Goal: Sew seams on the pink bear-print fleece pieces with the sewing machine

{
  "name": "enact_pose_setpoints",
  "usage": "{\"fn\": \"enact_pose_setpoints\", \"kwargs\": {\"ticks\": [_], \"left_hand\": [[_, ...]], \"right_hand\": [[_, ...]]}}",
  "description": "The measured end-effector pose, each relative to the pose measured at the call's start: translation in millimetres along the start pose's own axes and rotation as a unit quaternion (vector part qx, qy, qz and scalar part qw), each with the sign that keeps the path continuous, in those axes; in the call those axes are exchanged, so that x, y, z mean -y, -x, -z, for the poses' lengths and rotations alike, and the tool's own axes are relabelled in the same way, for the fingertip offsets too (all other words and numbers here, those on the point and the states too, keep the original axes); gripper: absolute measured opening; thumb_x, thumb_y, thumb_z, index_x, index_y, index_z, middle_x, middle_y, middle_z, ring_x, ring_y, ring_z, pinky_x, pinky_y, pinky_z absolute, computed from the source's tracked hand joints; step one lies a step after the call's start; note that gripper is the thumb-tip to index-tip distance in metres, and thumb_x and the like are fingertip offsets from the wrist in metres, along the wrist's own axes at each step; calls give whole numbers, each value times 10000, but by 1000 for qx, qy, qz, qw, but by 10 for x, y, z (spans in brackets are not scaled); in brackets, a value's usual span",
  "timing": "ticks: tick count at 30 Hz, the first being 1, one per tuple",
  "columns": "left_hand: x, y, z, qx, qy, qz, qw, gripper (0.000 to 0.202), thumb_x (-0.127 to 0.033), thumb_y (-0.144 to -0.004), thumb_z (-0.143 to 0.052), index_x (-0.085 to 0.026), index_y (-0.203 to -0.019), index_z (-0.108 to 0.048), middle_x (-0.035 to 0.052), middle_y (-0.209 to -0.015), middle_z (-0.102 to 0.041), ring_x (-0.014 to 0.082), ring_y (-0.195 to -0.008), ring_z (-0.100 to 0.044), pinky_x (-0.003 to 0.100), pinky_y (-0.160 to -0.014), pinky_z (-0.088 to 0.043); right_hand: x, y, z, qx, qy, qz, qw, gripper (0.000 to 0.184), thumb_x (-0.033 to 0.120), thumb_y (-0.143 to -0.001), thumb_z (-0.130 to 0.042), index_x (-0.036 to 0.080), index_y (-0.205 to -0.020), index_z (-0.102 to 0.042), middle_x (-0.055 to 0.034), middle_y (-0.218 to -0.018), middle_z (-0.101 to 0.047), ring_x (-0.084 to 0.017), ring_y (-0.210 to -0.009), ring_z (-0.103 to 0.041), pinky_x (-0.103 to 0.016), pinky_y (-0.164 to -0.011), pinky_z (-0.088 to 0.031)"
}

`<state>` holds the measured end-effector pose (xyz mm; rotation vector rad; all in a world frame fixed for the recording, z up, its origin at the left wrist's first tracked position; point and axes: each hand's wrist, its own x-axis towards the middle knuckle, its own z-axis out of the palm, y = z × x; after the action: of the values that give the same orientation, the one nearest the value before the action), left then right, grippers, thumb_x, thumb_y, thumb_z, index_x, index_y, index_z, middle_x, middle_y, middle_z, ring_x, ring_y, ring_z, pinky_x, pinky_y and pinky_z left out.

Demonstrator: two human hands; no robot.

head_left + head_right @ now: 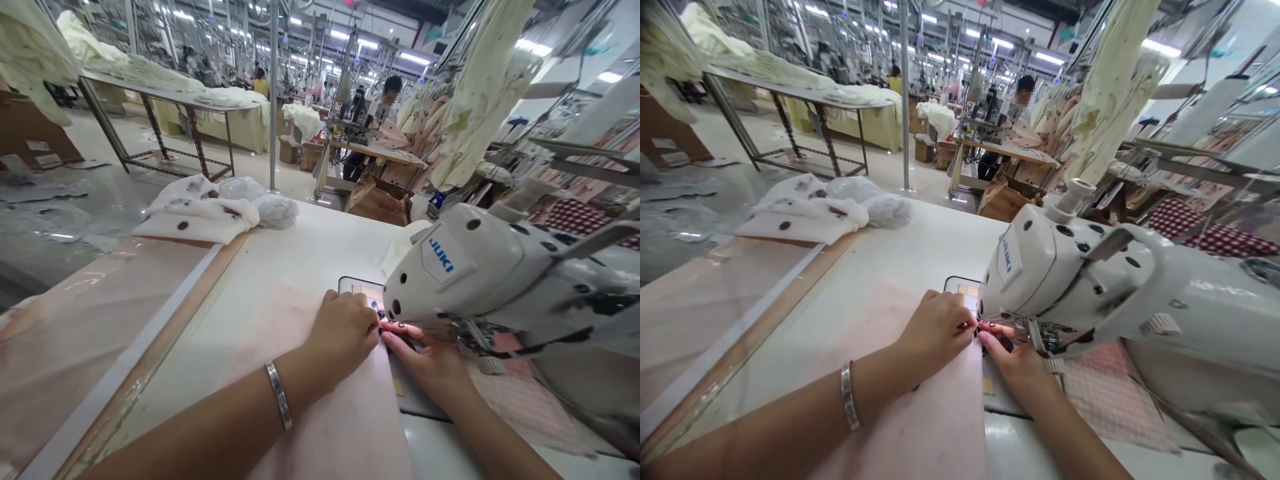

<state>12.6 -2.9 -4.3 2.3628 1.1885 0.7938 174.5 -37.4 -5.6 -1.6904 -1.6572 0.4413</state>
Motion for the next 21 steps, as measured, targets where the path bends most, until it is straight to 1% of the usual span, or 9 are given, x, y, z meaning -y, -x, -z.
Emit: {"fn": "enact_pose_setpoints", "kwargs": {"ticks": [7, 15, 21], "left_hand": [[20, 20, -29, -10, -1, -12, 1000, 185, -187, -812, -489, -180, -665, -602, -16, -699, -555, 137, -726, -512, 313, -697, -313], [16, -3, -22, -6, -11, -16, 1000, 167, -177, -807, -503, -172, -674, -603, -10, -712, -569, 141, -715, -514, 319, -690, -323], [14, 0, -29, -2, -10, -15, 1000, 173, -192, -820, -512, -183, -682, -617, -11, -713, -569, 142, -725, -514, 325, -700, -322]], "right_hand": [[-63, 30, -69, -6, -8, -17, 1000, 277, 500, -663, -602, 259, -739, -716, -20, -792, -727, -237, -799, -675, -375, -764, -550], [5, 3, 6, 10, -4, -1, 1000, 222, 452, -645, -642, 257, -724, -712, -26, -773, -724, -250, -789, -675, -415, -793, -541], [9, 2, 0, 0, 0, 11, 1000, 164, 409, -645, -643, 272, -703, -711, -9, -759, -726, -244, -770, -677, -397, -759, -552]]}}
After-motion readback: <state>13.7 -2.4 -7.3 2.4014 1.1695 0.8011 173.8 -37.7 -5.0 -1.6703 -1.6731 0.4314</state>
